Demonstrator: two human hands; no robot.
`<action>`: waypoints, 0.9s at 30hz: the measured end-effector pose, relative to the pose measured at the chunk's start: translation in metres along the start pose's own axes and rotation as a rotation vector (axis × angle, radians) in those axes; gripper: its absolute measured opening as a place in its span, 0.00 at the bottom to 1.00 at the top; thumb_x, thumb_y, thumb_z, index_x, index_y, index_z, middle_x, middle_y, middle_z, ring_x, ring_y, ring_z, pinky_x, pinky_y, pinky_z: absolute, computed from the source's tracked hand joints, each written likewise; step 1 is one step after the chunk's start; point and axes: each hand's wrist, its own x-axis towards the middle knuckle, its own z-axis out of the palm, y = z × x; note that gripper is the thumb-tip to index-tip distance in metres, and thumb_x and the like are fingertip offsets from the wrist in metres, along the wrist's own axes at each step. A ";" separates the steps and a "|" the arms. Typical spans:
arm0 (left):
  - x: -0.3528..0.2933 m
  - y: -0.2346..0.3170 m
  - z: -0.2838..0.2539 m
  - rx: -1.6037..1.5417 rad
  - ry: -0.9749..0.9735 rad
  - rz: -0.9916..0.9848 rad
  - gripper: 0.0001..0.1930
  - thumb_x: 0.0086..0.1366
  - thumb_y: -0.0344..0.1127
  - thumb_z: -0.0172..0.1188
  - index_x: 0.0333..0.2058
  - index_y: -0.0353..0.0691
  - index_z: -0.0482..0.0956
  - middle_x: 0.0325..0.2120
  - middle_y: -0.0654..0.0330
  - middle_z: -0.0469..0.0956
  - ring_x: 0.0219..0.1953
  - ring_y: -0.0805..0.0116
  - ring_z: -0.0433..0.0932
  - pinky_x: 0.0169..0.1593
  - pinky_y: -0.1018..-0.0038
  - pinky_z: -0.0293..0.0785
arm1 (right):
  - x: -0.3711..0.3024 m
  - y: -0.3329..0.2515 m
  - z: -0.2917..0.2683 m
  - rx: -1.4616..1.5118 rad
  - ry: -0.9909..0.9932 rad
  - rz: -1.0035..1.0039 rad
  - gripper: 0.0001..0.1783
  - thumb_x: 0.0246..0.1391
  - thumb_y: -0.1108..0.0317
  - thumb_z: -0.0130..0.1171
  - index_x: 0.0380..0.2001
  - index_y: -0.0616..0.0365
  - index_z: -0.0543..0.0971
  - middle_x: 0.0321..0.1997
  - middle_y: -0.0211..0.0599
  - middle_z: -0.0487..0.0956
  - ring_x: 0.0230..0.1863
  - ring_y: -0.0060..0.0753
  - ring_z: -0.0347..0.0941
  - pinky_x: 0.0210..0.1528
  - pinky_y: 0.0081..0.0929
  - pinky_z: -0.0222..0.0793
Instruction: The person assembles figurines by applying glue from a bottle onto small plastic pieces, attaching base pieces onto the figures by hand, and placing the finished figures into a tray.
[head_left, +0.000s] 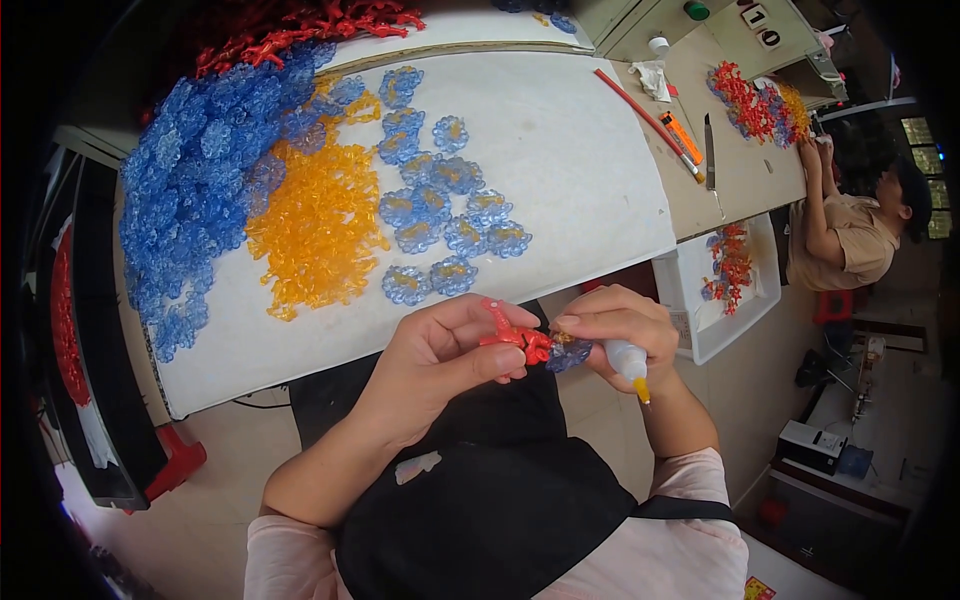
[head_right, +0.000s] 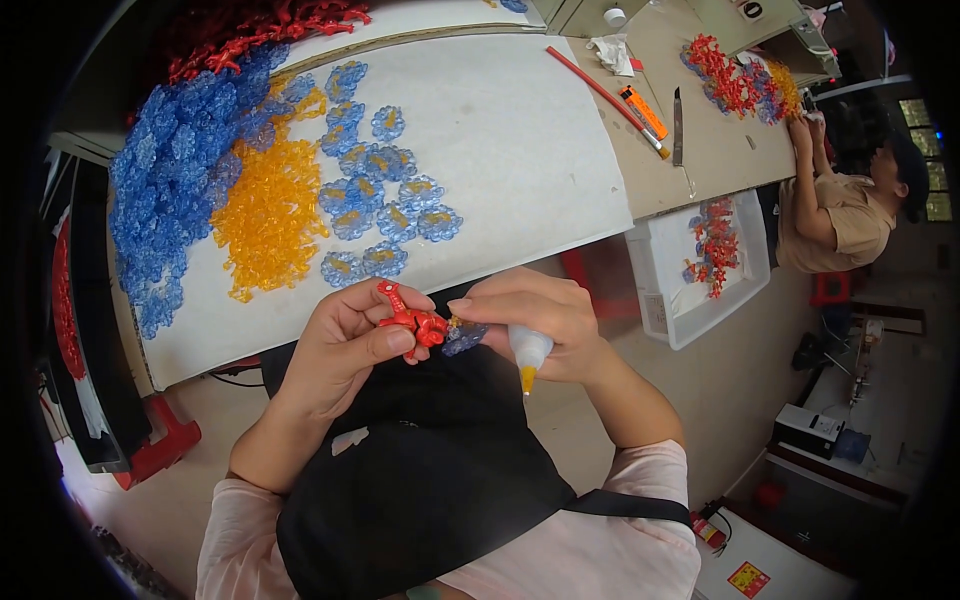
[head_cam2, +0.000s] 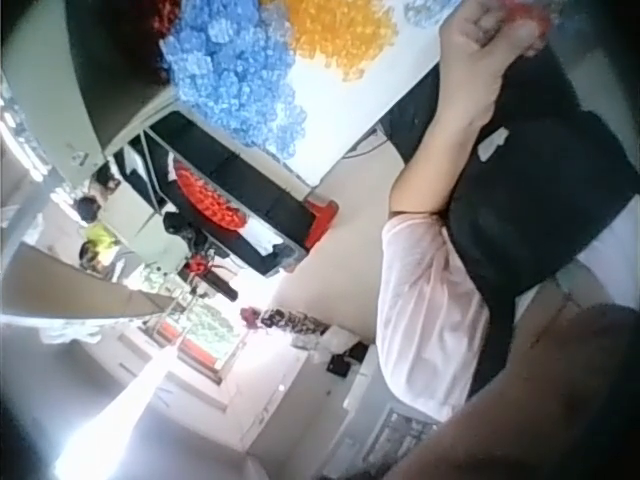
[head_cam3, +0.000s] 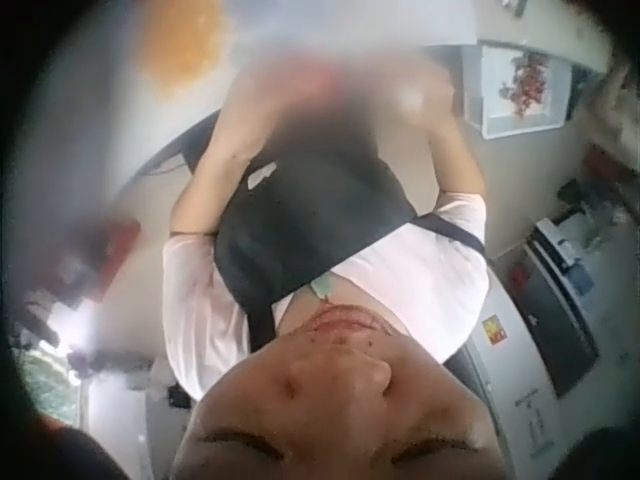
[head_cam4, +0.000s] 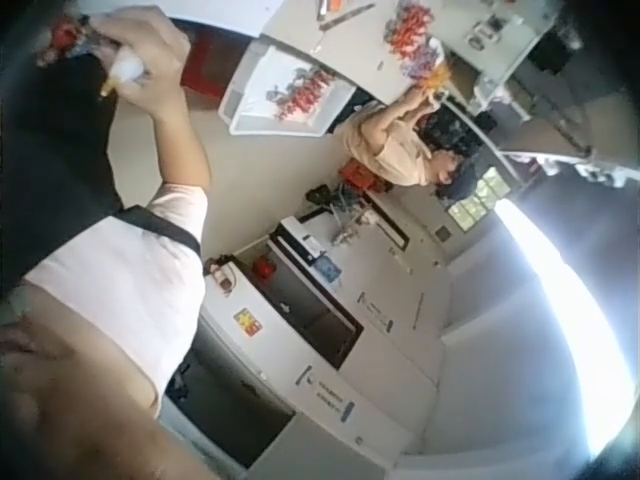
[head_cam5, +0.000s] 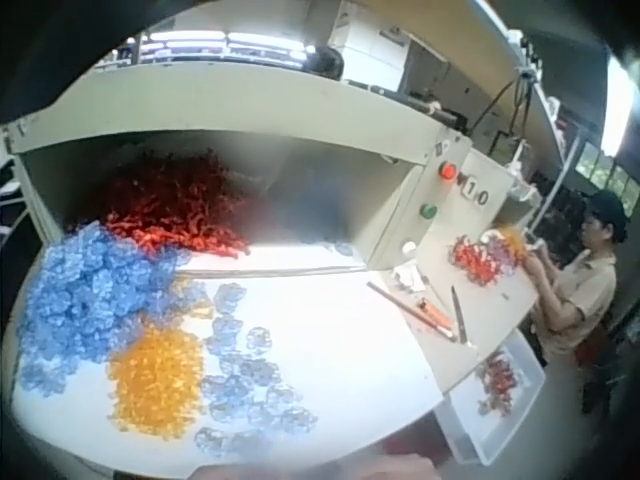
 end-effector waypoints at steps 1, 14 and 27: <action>0.000 0.001 0.002 0.013 0.032 -0.012 0.12 0.53 0.27 0.56 0.38 0.33 0.71 0.30 0.59 0.74 0.29 0.76 0.73 0.35 0.82 0.69 | 0.000 -0.001 0.001 0.002 0.016 0.021 0.08 0.44 0.74 0.55 0.30 0.65 0.75 0.28 0.45 0.75 0.27 0.35 0.73 0.29 0.22 0.70; 0.000 0.002 0.004 0.089 0.068 -0.060 0.13 0.50 0.24 0.57 0.36 0.30 0.72 0.28 0.56 0.75 0.28 0.73 0.74 0.34 0.81 0.71 | -0.001 -0.001 -0.007 -0.046 -0.052 -0.044 0.13 0.33 0.78 0.61 0.29 0.63 0.76 0.29 0.43 0.75 0.28 0.36 0.74 0.27 0.23 0.70; 0.000 0.000 0.004 0.153 0.072 0.049 0.11 0.51 0.25 0.58 0.34 0.30 0.73 0.27 0.56 0.76 0.28 0.76 0.74 0.34 0.82 0.71 | 0.004 -0.009 -0.010 -0.028 -0.159 0.094 0.09 0.37 0.78 0.59 0.28 0.65 0.75 0.28 0.46 0.75 0.27 0.37 0.73 0.27 0.24 0.69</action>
